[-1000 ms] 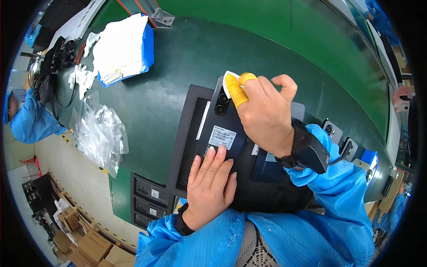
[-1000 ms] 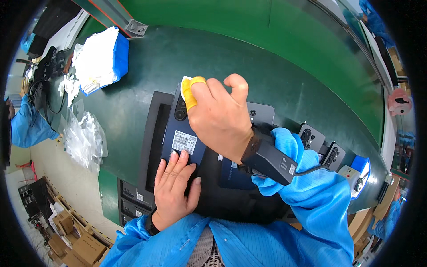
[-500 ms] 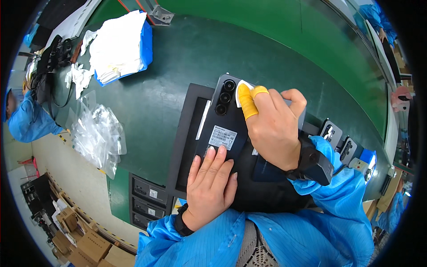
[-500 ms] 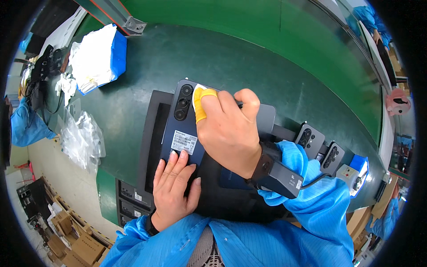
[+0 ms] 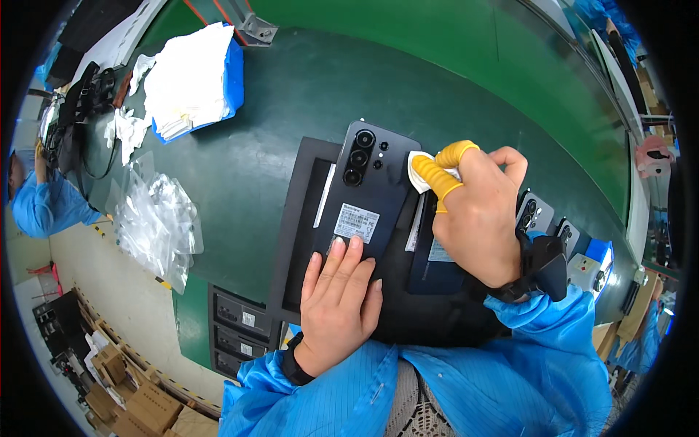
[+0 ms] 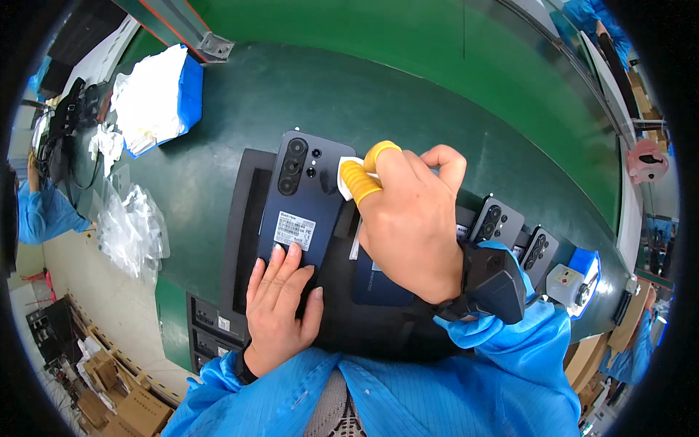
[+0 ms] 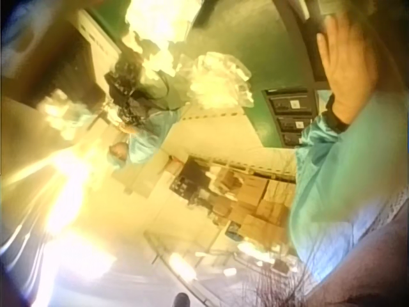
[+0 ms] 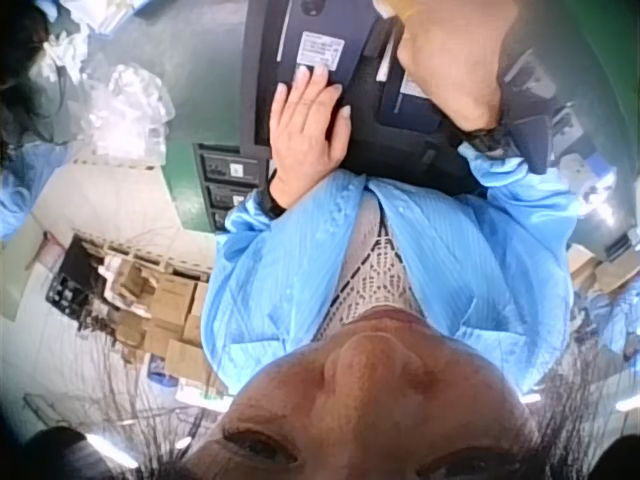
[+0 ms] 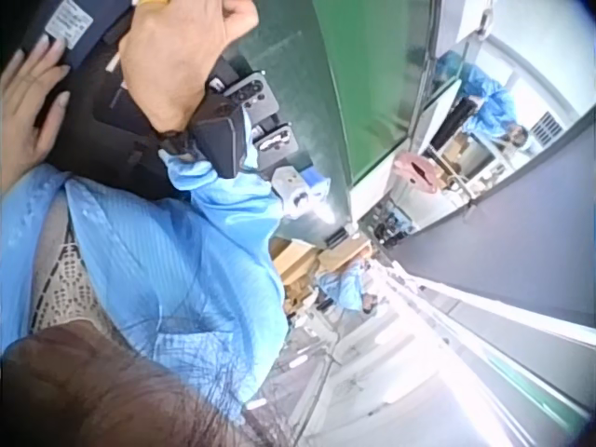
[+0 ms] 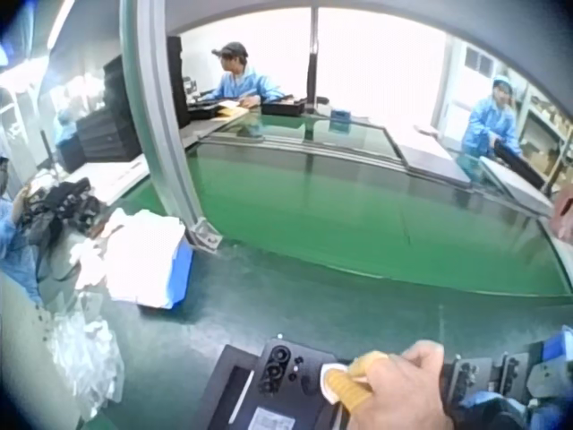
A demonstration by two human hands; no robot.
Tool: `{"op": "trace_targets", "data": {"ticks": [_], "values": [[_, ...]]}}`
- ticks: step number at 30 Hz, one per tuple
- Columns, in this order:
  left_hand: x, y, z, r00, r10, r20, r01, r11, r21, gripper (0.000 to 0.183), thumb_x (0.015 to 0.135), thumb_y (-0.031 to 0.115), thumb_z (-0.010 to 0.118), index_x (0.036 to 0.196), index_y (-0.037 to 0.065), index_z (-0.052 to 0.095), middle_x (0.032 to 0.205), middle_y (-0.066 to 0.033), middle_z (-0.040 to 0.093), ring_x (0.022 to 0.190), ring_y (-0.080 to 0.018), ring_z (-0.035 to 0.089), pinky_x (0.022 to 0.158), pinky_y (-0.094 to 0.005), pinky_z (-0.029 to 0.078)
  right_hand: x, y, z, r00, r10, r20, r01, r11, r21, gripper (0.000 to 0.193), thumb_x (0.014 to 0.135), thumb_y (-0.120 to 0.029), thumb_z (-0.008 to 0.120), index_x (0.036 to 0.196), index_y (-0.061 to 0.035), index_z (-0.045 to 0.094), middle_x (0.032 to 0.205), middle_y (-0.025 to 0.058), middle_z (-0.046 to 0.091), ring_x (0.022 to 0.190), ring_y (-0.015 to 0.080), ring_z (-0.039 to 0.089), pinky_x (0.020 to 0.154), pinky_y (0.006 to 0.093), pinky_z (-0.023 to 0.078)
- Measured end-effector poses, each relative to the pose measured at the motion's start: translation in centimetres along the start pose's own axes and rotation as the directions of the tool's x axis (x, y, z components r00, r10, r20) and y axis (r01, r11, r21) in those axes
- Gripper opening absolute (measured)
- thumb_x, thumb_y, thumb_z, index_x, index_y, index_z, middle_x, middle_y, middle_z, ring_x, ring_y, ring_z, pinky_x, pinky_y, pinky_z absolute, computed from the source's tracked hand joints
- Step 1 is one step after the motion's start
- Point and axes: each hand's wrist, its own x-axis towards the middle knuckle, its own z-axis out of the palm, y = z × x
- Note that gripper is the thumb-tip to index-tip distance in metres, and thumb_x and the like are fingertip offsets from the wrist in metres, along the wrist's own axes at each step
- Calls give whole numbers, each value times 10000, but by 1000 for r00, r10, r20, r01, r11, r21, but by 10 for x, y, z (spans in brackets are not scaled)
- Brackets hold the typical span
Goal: Cleaning the camera lenses and back panels of smartphones on an assembly line.
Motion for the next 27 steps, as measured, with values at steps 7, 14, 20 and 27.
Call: {"op": "trace_targets", "data": {"ticks": [7,14,20,27], "values": [[0,1,0,1000,8,-6,-8,1000,15,286,773,99,703,1052,39,678,1295,-175,614,1264,-317,546,1102,-459,335,4,-6,24,985,-166,41,162,983,81,290,690,-49,710,978,-41,745,986,37,627,811,174,578,854,421,325],[0,-1,1,1000,-4,-2,4,1000,2,291,766,99,710,1050,44,681,1294,-165,618,1259,-310,550,1099,-455,340,0,-3,18,990,-134,47,132,991,35,214,700,-17,703,909,-29,746,955,43,625,808,196,577,839,432,329],[0,0,1,1000,-12,-2,12,1000,5,292,759,100,714,1045,50,682,1298,-157,617,1259,-301,551,1095,-454,345,17,10,15,992,-118,-52,118,993,-8,57,676,-75,717,714,-37,699,887,27,554,793,182,561,838,458,316],[0,1,0,1000,-11,-1,11,1000,2,289,760,100,716,1042,51,682,1301,-157,615,1264,-301,548,1097,-456,342,23,-8,31,980,-198,-7,197,972,127,242,677,-22,706,913,-32,756,982,47,634,835,184,572,872,454,320]]}}
